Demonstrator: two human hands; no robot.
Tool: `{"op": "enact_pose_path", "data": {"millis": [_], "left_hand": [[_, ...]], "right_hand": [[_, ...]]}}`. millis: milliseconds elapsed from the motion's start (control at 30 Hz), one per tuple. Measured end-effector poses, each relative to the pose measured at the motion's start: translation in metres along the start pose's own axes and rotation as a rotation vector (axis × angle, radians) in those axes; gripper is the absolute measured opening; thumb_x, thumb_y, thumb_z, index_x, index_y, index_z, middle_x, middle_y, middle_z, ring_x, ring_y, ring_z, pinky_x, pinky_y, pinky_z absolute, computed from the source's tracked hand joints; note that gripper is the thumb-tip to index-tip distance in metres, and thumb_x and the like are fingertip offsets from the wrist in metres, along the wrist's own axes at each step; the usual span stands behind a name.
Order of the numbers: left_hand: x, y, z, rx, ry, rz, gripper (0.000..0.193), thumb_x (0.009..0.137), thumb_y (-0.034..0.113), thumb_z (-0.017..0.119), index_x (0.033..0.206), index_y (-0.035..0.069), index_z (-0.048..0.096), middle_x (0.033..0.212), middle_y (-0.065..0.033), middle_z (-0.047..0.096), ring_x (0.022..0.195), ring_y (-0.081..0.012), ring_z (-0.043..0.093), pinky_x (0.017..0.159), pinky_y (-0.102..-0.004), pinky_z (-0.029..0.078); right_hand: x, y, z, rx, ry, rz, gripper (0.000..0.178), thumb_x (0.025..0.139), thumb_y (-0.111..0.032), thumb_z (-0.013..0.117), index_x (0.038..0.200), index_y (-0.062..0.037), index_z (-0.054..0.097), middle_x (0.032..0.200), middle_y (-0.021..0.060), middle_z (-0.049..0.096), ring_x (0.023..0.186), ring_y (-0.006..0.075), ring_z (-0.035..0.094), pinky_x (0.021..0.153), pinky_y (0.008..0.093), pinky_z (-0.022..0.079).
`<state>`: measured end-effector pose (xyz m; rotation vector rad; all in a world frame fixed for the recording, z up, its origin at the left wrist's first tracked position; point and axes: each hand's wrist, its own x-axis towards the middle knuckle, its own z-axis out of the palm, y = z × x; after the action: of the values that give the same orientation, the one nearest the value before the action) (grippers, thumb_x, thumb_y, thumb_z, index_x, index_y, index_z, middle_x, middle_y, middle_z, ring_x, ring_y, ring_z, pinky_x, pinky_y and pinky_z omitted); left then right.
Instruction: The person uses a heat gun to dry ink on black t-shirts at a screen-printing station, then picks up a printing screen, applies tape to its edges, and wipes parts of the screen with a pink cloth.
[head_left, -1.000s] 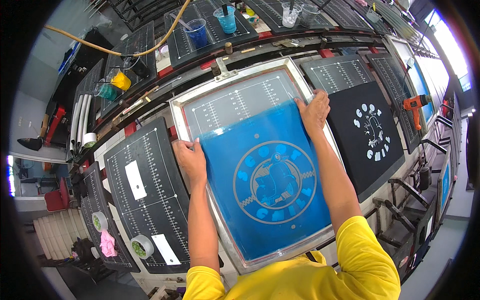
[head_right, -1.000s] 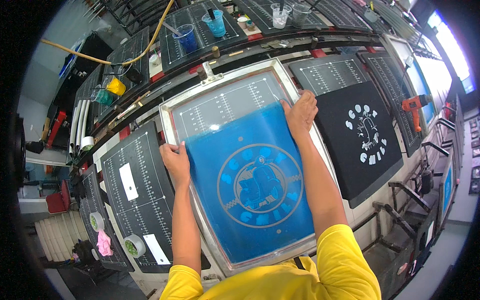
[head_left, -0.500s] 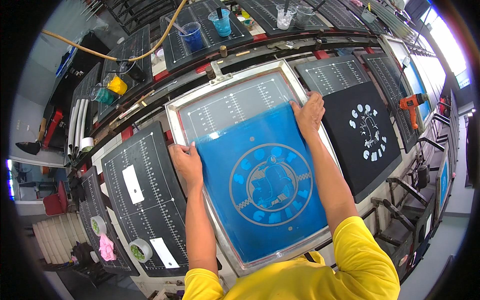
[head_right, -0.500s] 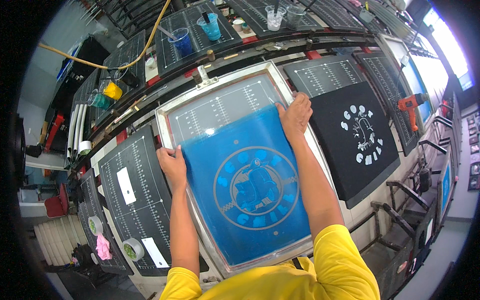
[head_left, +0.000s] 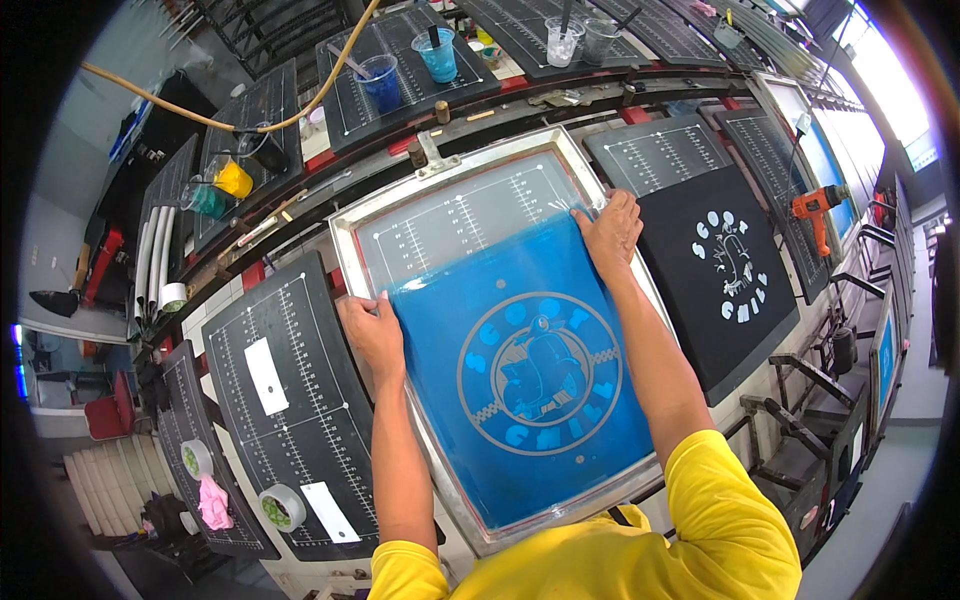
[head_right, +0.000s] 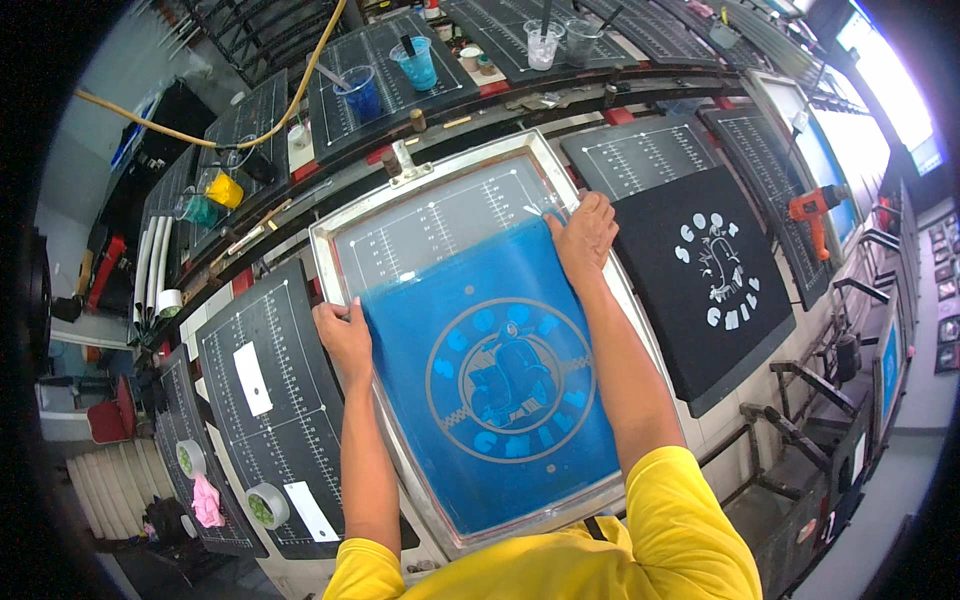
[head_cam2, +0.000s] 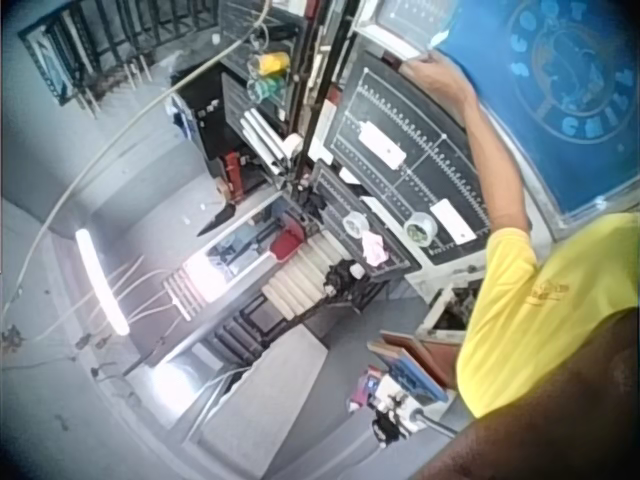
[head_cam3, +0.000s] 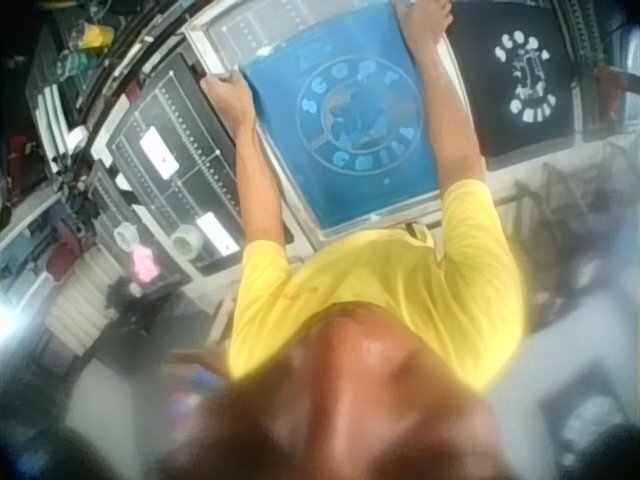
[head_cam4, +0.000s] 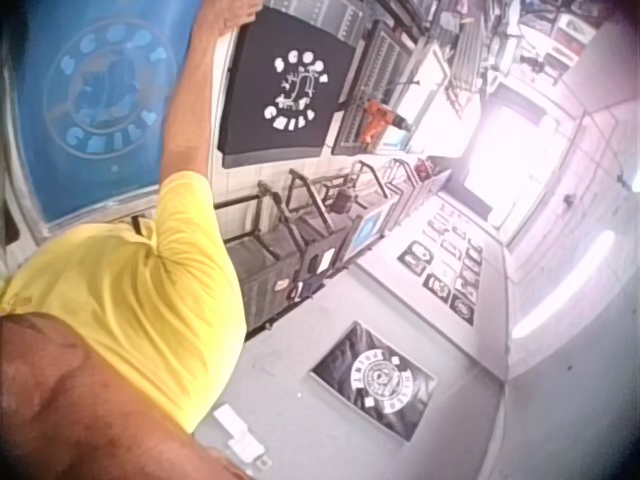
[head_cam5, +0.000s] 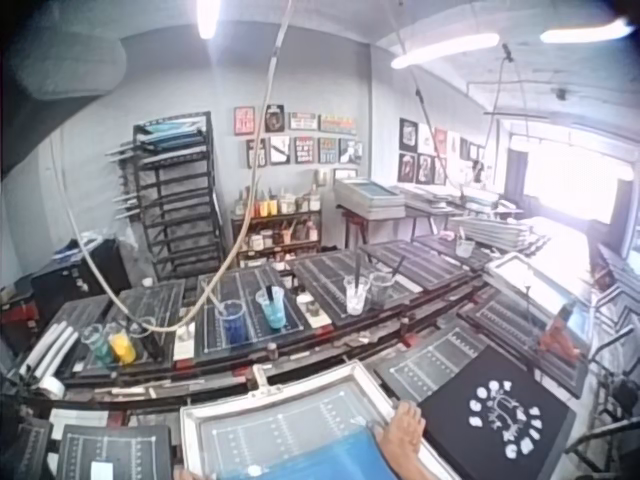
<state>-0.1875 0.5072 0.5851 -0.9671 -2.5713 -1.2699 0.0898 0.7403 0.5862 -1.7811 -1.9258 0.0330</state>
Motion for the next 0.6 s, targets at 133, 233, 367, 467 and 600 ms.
{"op": "enact_pose_path", "data": {"millis": [133, 233, 367, 467, 600], "left_hand": [[0.0, 0.001, -0.001, 0.006, 0.004, -0.009, 0.029, 0.08, 0.006, 0.075, 0.076, 0.001, 0.047, 0.085, -0.0135, 0.048, 0.078, -0.0333, 0.05, 0.073, -0.0438, 0.041], [-0.001, -0.006, 0.001, 0.01, 0.014, 0.002, 0.029, 0.081, 0.006, 0.075, 0.077, 0.001, 0.047, 0.085, -0.0136, 0.048, 0.079, -0.0337, 0.051, 0.074, -0.0444, 0.042], [0.0, 0.001, 0.0, -0.037, 0.003, -0.036, 0.029, 0.081, 0.008, 0.075, 0.079, 0.001, 0.047, 0.086, -0.0135, 0.048, 0.079, -0.0335, 0.051, 0.075, -0.0443, 0.042], [-0.001, -0.005, 0.002, -0.043, 0.019, -0.009, 0.03, 0.082, 0.011, 0.075, 0.08, 0.001, 0.046, 0.086, -0.0128, 0.048, 0.077, -0.0321, 0.049, 0.073, -0.0434, 0.041], [-0.002, -0.006, 0.001, -0.048, 0.023, -0.033, 0.03, 0.081, 0.01, 0.075, 0.079, 0.001, 0.046, 0.086, -0.0128, 0.047, 0.078, -0.0322, 0.049, 0.074, -0.0436, 0.041]], "right_hand": [[0.0, 0.0, -0.001, -0.023, -0.016, 0.023, 0.071, 0.073, -0.039, 0.085, 0.123, -0.0037, 0.049, 0.124, 0.0133, 0.054, 0.119, 0.0328, 0.05, 0.098, 0.0464, 0.041], [0.0, -0.003, -0.003, -0.017, -0.008, 0.01, 0.073, 0.075, -0.037, 0.083, 0.128, -0.002, 0.048, 0.127, 0.0147, 0.053, 0.121, 0.0339, 0.049, 0.1, 0.0466, 0.04], [0.001, 0.002, -0.001, 0.071, 0.037, -0.055, 0.074, 0.079, -0.035, 0.079, 0.136, -0.0007, 0.046, 0.136, 0.0175, 0.05, 0.129, 0.0349, 0.045, 0.105, 0.0497, 0.036], [-0.002, 0.011, -0.007, 0.076, 0.097, -0.292, 0.064, 0.084, -0.034, 0.072, 0.135, -0.0016, 0.05, 0.141, 0.0161, 0.05, 0.136, 0.0334, 0.04, 0.11, 0.0526, 0.031], [-0.03, -0.002, -0.024, -0.063, -0.06, -0.638, 0.049, 0.091, -0.035, 0.063, 0.129, -0.0038, 0.059, 0.143, 0.0103, 0.051, 0.142, 0.0309, 0.035, 0.117, 0.0567, 0.022]]}}
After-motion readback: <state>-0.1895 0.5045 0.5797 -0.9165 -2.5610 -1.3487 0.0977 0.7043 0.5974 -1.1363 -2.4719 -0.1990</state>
